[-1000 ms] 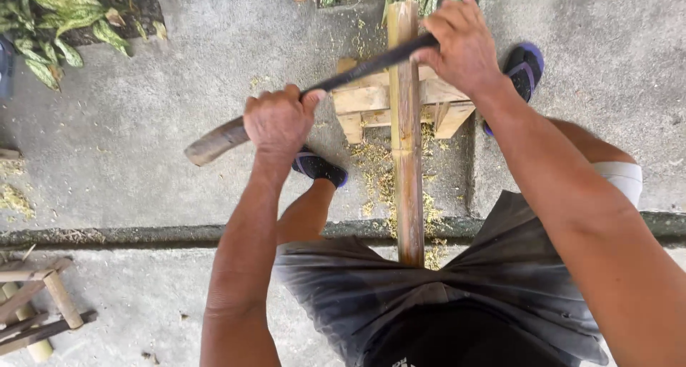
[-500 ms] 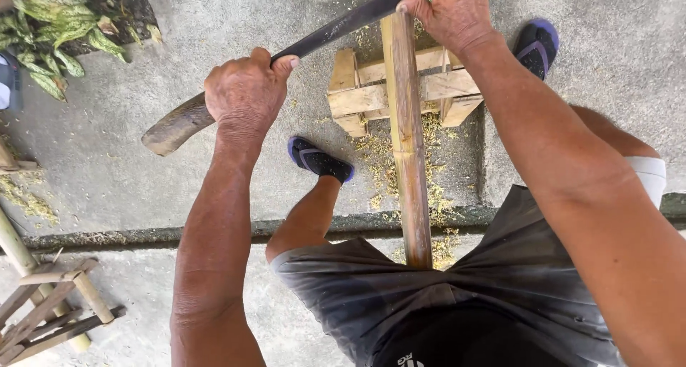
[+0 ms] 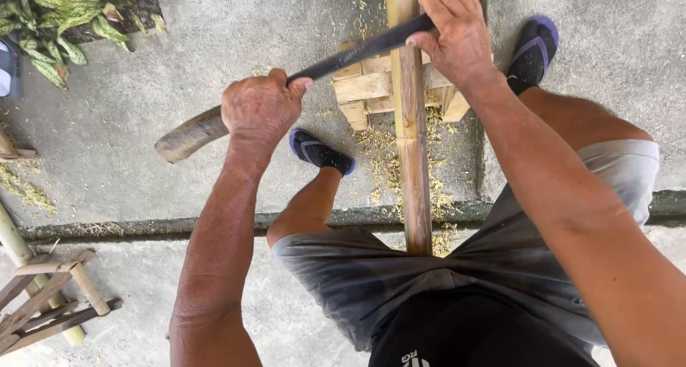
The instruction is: The recorder uses a machete to shave and smooth the surface of a bamboo stalk resting on a wooden stand.
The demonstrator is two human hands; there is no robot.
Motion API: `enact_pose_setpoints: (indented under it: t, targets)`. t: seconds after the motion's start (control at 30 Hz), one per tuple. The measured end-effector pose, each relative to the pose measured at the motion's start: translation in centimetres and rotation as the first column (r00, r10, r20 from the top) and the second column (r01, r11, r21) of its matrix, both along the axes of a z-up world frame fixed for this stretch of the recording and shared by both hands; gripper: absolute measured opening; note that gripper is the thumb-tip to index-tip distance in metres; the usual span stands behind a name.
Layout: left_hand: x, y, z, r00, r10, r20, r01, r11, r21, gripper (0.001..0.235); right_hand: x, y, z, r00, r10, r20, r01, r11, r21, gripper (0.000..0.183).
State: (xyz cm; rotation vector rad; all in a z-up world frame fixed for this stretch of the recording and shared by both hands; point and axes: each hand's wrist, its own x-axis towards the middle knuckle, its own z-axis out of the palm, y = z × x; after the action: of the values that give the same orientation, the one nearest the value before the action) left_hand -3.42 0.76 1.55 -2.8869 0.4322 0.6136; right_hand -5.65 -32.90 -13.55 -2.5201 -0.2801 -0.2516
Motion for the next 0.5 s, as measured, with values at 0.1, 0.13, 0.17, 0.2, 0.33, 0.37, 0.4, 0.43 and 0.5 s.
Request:
enact_pose_setpoints:
  t: [0.1,0.13,0.17,0.2,0.33,0.37,0.4,0.43,0.5]
  targets:
    - [-2.3,0.5,-0.5,0.993,-0.050,0.107,0.056,0.997,-0.054,0.059,-2.3,0.3,1.2,0.998,0.049,0.045,-0.048,0.998,-0.033,0.070]
    - [-2.8,0.7,-0.6,0.992,-0.044,0.115,0.051,0.997,-0.057,0.059,-2.6,0.3,1.2,0.997,0.054,0.052,-0.052,0.998,-0.037,0.070]
    - [-3.4,0.8,-0.6,0.991,-0.053,0.120,0.061,0.996,-0.062,0.058,-3.3,0.4,1.1,0.999,0.052,0.005,-0.051,0.998,-0.044,0.058]
    - [-4.1,0.9,-0.7,0.990,-0.061,0.126,0.070,0.995,-0.067,0.056,-4.0,0.5,1.0,0.998,0.049,-0.042,-0.051,0.997,-0.050,0.046]
    - [-5.6,1.0,-0.3,0.993,-0.046,0.105,0.056,0.994,-0.094,0.055,-5.7,0.9,1.3,0.993,0.046,-0.106,-0.051,0.998,-0.046,0.042]
    - [-5.8,0.8,0.0,0.994,-0.043,0.097,0.052,0.995,-0.090,0.056,-6.2,0.9,0.7,0.994,0.041,-0.102,-0.050,0.995,-0.087,0.042]
    - [-6.0,0.7,0.4,0.995,-0.040,0.089,0.048,0.995,-0.085,0.056,-6.7,0.7,0.2,0.995,0.036,-0.098,-0.049,0.991,-0.127,0.041]
    - [-6.5,0.7,0.7,0.995,-0.037,0.092,0.046,0.995,-0.087,0.056,-7.4,0.9,0.4,0.995,0.039,-0.095,-0.051,0.990,-0.129,0.041]
    - [-7.4,0.6,1.4,0.996,0.000,-0.093,-0.002,1.000,-0.024,0.057,-8.9,1.3,0.7,0.994,0.043,-0.102,-0.061,0.981,-0.183,0.045]
